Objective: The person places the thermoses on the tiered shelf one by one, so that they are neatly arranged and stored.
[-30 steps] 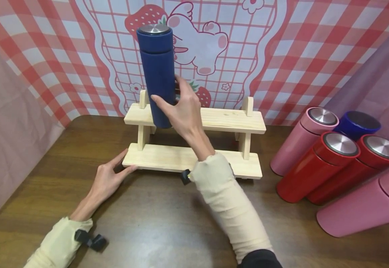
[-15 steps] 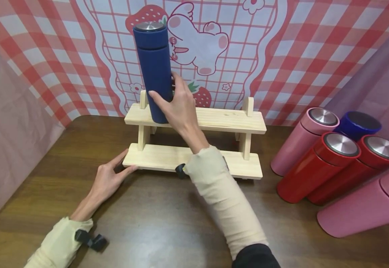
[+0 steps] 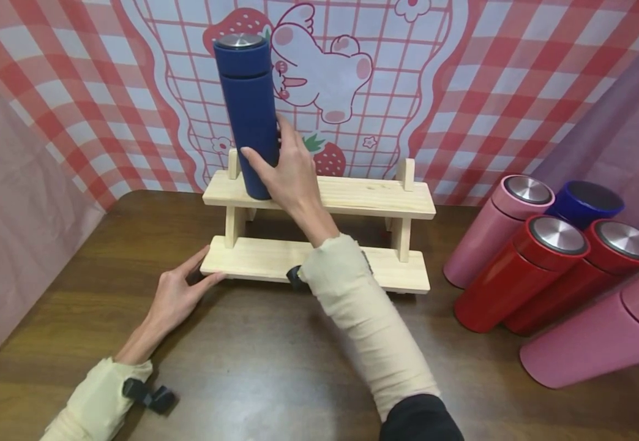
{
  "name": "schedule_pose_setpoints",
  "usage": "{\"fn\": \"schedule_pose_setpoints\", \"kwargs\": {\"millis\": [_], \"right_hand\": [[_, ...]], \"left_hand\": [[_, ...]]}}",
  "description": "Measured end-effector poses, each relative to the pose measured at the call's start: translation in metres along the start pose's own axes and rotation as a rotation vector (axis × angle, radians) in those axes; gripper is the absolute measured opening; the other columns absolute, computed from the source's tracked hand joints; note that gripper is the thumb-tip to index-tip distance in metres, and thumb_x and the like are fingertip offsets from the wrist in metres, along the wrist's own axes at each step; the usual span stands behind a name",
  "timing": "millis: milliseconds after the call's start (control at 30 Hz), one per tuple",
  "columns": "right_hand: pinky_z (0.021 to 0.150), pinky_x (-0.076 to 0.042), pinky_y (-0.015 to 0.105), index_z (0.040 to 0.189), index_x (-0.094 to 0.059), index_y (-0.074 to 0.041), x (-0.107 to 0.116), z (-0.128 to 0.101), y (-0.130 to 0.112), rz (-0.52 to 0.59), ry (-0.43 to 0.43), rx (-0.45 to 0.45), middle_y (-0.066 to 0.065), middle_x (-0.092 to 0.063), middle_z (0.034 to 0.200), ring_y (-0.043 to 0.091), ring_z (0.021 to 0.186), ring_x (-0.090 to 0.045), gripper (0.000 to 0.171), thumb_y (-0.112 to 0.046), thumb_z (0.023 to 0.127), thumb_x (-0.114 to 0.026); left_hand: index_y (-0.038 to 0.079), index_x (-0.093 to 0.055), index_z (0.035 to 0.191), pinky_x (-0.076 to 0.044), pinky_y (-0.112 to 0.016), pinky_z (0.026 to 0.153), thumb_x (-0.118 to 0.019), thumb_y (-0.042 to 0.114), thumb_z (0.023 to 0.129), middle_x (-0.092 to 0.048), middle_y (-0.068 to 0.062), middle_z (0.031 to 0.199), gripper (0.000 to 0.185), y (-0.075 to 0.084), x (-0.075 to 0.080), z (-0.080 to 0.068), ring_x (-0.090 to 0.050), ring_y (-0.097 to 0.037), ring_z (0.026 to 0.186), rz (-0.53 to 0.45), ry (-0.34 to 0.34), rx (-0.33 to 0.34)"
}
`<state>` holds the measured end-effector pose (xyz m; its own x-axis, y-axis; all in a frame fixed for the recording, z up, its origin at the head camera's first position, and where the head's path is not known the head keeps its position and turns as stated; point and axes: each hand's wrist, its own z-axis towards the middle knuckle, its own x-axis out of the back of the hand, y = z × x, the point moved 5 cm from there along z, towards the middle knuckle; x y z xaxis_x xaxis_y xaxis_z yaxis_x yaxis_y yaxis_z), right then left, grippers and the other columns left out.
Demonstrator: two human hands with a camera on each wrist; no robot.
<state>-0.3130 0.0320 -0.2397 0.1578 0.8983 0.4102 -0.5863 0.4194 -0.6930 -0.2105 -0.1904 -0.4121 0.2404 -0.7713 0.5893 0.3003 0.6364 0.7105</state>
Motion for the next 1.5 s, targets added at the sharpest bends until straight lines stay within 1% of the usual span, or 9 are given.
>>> {"fn": "schedule_pose_setpoints", "kwargs": {"millis": [167,300,500,667,867,1000,1133,1333,1500], "right_hand": [[0.091,-0.058,0.038,0.152,-0.045,0.0,0.001,-0.004,0.002,0.008,-0.017,-0.022,0.018,-0.061,0.137,0.025,0.122,-0.062,0.068,-0.027,0.097,-0.076],[0.09,-0.058,0.036,0.147,-0.05,0.002,0.007,-0.009,0.005,0.025,0.005,-0.026,0.019,-0.064,0.133,0.026,0.118,-0.065,0.063,-0.023,0.096,-0.076],[0.091,-0.058,0.044,0.144,-0.052,0.007,0.019,-0.022,0.011,0.073,0.046,0.023,0.025,-0.065,0.127,0.036,0.112,-0.068,0.059,-0.016,0.095,-0.077],[0.085,-0.06,0.041,0.141,-0.056,0.006,0.031,-0.036,0.02,0.089,0.083,0.043,0.021,-0.068,0.122,0.034,0.107,-0.07,0.053,-0.013,0.096,-0.076],[0.084,-0.06,0.043,0.141,-0.057,0.004,0.048,-0.056,0.031,0.069,0.106,0.043,0.019,-0.068,0.126,0.031,0.113,-0.068,0.051,-0.013,0.097,-0.075],[0.086,-0.059,0.046,0.143,-0.056,0.002,0.061,-0.071,0.039,0.066,0.104,0.026,0.018,-0.066,0.128,0.033,0.114,-0.067,0.053,-0.014,0.097,-0.075],[0.088,-0.059,0.043,0.143,-0.057,0.001,0.072,-0.083,0.043,0.072,0.108,0.009,0.018,-0.065,0.129,0.034,0.116,-0.066,0.053,-0.012,0.096,-0.076],[0.086,-0.059,0.039,0.143,-0.058,0.001,0.086,-0.1,0.042,0.03,0.127,0.034,0.017,-0.067,0.127,0.027,0.114,-0.067,0.054,-0.009,0.094,-0.077],[0.085,-0.059,0.045,0.142,-0.058,0.003,0.097,-0.111,0.043,-0.005,0.142,0.058,0.02,-0.068,0.127,0.03,0.113,-0.068,0.055,-0.005,0.092,-0.079]], "left_hand": [[-0.003,-0.055,0.147,-0.049,-0.057,0.099,-0.085,0.023,0.089,-0.058,-0.021,0.142,0.07,-0.001,0.0,-0.001,-0.06,-0.04,0.125,-0.002,-0.001,0.008],[-0.003,-0.055,0.147,-0.05,-0.057,0.099,-0.085,0.023,0.089,-0.058,-0.021,0.142,0.071,-0.001,0.0,-0.001,-0.06,-0.04,0.125,-0.002,-0.001,0.008],[-0.002,-0.054,0.148,-0.049,-0.057,0.099,-0.085,0.023,0.089,-0.058,-0.021,0.142,0.071,-0.001,0.001,0.0,-0.06,-0.041,0.125,0.004,-0.002,0.009],[-0.003,-0.054,0.148,-0.049,-0.058,0.1,-0.085,0.023,0.089,-0.057,-0.022,0.142,0.071,-0.001,0.0,-0.001,-0.059,-0.041,0.126,0.006,-0.004,0.016],[-0.002,-0.054,0.148,-0.049,-0.058,0.1,-0.085,0.023,0.089,-0.057,-0.021,0.143,0.071,-0.001,0.0,-0.001,-0.059,-0.041,0.126,-0.003,-0.007,0.023],[-0.001,-0.054,0.148,-0.049,-0.058,0.1,-0.085,0.022,0.089,-0.058,-0.021,0.142,0.071,-0.001,0.0,-0.001,-0.059,-0.041,0.126,-0.008,-0.003,0.018],[-0.001,-0.054,0.148,-0.049,-0.058,0.099,-0.085,0.022,0.089,-0.058,-0.021,0.142,0.071,-0.001,0.0,-0.001,-0.059,-0.041,0.125,-0.004,-0.003,0.016],[0.0,-0.054,0.149,-0.048,-0.058,0.1,-0.084,0.024,0.09,-0.057,-0.02,0.143,0.071,-0.002,0.0,0.0,-0.059,-0.04,0.126,0.0,-0.007,0.024],[-0.001,-0.054,0.148,-0.049,-0.058,0.099,-0.084,0.022,0.09,-0.058,-0.021,0.142,0.07,-0.001,-0.001,-0.001,-0.059,-0.04,0.126,-0.007,-0.005,0.013]]}}
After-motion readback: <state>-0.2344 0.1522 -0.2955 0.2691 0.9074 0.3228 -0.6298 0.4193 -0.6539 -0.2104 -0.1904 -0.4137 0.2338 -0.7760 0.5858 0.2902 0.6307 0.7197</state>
